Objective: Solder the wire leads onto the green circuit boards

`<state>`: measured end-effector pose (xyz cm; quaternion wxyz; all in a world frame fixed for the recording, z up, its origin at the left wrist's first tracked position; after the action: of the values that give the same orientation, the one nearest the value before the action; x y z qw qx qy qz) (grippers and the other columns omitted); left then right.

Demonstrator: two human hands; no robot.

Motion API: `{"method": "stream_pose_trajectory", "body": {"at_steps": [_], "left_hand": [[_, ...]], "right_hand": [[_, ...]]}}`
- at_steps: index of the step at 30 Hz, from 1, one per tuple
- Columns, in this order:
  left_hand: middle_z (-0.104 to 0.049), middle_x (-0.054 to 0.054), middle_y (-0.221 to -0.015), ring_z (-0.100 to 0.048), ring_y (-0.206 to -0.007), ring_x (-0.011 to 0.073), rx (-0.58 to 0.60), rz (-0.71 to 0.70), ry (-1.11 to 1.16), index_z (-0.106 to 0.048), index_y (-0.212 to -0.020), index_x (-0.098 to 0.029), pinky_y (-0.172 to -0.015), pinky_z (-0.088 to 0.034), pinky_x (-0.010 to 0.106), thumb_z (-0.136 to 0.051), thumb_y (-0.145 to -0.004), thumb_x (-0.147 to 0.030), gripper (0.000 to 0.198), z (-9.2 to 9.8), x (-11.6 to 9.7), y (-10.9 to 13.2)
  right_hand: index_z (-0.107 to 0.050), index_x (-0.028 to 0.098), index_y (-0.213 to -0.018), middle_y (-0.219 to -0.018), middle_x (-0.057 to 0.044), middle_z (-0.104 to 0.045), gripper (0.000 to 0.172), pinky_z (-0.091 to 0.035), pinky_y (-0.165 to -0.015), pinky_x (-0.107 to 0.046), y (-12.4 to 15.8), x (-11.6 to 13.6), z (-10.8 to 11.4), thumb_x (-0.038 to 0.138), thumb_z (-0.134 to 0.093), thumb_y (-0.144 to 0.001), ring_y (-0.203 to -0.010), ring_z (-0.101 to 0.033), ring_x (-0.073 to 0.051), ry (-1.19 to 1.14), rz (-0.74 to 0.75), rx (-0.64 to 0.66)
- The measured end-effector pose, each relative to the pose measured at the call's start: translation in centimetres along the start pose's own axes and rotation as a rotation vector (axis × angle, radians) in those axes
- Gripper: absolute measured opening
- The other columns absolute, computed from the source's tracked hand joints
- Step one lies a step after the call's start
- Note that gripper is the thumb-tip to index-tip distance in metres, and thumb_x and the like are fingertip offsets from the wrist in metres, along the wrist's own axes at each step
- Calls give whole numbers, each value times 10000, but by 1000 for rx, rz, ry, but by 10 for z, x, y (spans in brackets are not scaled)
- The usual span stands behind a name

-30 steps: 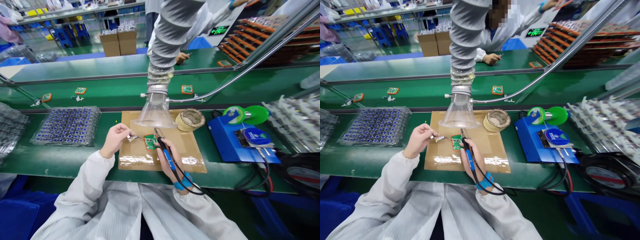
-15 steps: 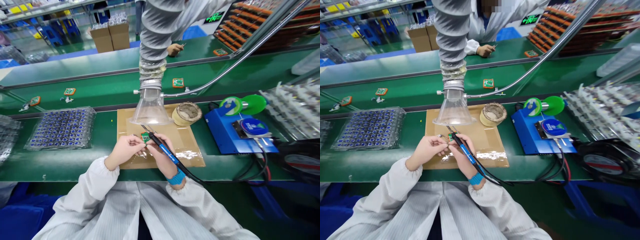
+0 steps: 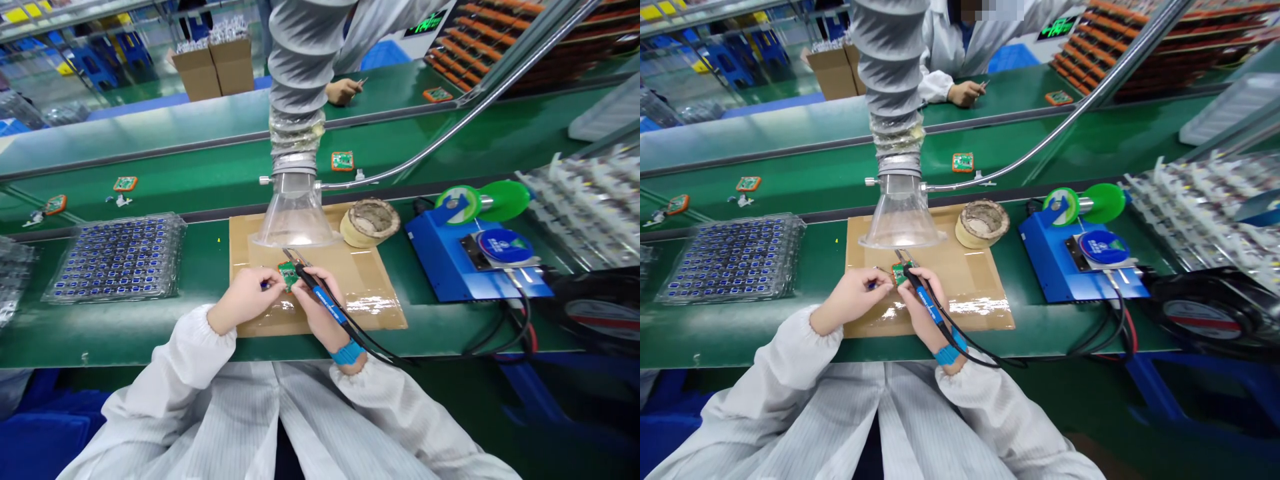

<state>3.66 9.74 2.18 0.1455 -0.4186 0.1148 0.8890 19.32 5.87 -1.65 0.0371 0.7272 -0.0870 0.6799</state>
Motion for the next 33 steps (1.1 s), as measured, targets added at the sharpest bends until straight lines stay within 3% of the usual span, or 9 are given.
{"method": "stream_pose_trajectory", "body": {"at_steps": [4,9,17,33], "left_hand": [[-737,58,-865,-614,-966,266,-57,-128,-310,-729,-811,-201,-933,-454,452,-603,-935,-247,183,5,3,-16],[-713,106,-993,-580,-1051,304,-15,-48,-462,-701,-761,-173,-938,-432,496,-589,-926,-207,202,-4,22,-28],[-703,59,-1014,-569,-1090,273,55,88,-386,-670,-710,-188,-925,-426,444,-637,-896,-226,192,-11,34,-31],[-686,66,-995,-562,-1076,271,66,108,-419,-677,-723,-181,-914,-412,435,-628,-907,-224,195,-16,29,-33]], "right_hand": [[-642,243,-1144,-962,-36,-743,322,-590,-896,-400,0,-5,25,363,-747,-865,-881,-724,-208,118,22,-95],[-698,242,-1139,-1129,-83,-756,276,-596,-939,-420,2,0,45,386,-706,-903,-1031,-729,-247,319,131,-128],[-676,233,-954,-854,-33,-710,61,-587,-694,-322,11,-1,51,283,-672,-921,-785,-703,-190,277,334,-152],[-677,240,-993,-909,-37,-727,96,-592,-729,-327,11,-4,47,234,-692,-899,-828,-716,-200,355,297,-54]]}}
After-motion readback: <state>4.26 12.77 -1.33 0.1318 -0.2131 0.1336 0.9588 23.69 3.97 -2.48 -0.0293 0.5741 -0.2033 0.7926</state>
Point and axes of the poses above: each hand's wrist, its own y-axis away from the middle knuckle, its own z-axis out of the back of the hand, x = y × z, the point moved 7 cm from there along -y, towards the middle knuckle
